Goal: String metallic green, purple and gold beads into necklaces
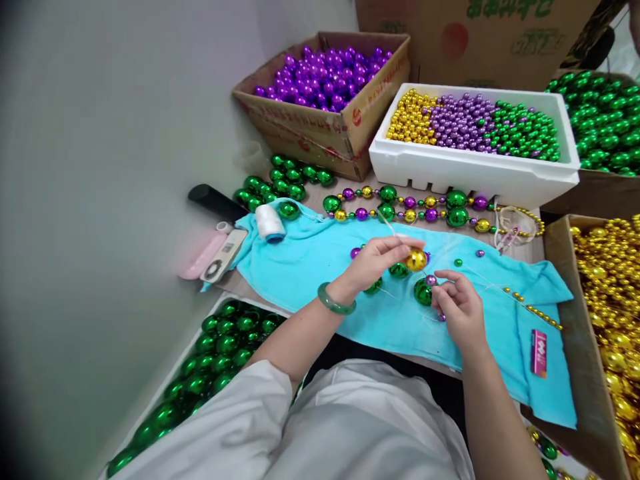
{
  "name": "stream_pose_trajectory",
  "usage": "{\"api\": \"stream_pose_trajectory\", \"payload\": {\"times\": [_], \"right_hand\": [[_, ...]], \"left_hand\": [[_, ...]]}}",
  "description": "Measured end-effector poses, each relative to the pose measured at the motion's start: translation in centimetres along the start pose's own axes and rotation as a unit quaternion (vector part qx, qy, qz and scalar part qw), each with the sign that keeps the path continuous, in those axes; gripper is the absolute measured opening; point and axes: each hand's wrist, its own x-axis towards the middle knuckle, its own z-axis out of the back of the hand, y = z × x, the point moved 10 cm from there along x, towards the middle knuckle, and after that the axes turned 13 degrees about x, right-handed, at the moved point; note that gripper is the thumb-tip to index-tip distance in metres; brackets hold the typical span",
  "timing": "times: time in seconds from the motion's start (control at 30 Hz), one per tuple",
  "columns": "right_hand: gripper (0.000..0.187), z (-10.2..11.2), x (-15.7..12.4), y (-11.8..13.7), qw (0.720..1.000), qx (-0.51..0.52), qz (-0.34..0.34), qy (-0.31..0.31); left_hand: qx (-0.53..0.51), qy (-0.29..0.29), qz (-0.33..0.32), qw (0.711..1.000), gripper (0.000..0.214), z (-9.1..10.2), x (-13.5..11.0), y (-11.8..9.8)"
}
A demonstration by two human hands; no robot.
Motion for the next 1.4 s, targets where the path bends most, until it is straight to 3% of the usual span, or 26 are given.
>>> {"api": "stream_pose_trajectory", "payload": {"times": [0.13, 0.27, 0.53, 0.67, 0.83, 1.0, 1.17, 1.3, 1.4], "right_hand": [[0.029, 0.2, -0.3, -1.5, 0.999, 0.024, -0.026, 0.018], [0.027, 0.9, -0.4, -3.2, 0.998, 0.045, -0.039, 0.02], [0.022, 0.4, -0.4, -4.5, 0.998, 0.028, -0.053, 0.031], [0.023, 0.0, -0.1, -4.5, 0.998, 0.019, -0.061, 0.028], [0.019, -0.8, 0.4, -3.5, 0.998, 0.008, -0.063, 0.0], [0.022, -1.6, 1.2, -3.4, 0.993, 0.038, -0.108, 0.004], [0.026, -1.9, 1.5, -3.7, 0.987, 0.056, -0.151, 0.009], [0.031, -1.3, 1.4, -3.0, 0.988, -0.041, -0.148, -0.01], [0.04, -0.2, 1.5, -0.9, 0.989, -0.113, -0.077, -0.051]], "left_hand": [[0.092, -0.008, -0.055, 0.994, 0.028, -0.4, -0.4, -1.0], [0.162, 0.05, -0.087, 0.982, 0.025, -1.9, -0.7, -1.3], [0.211, 0.036, -0.037, 0.976, 0.016, -0.8, -0.6, 0.2], [0.186, 0.032, -0.01, 0.982, 0.024, -0.2, -0.4, 1.2], [0.102, -0.022, 0.046, 0.993, 0.024, 1.4, -0.2, 3.0], [0.036, -0.052, 0.097, 0.993, 0.03, 2.5, 0.0, 5.2], [0.032, -0.064, 0.101, 0.992, 0.028, 2.9, 0.4, 6.2], [0.095, -0.072, 0.073, 0.99, 0.024, 2.7, 0.0, 4.9], [0.189, -0.029, 0.015, 0.982, 0.022, 1.1, -0.2, 2.4]]}}
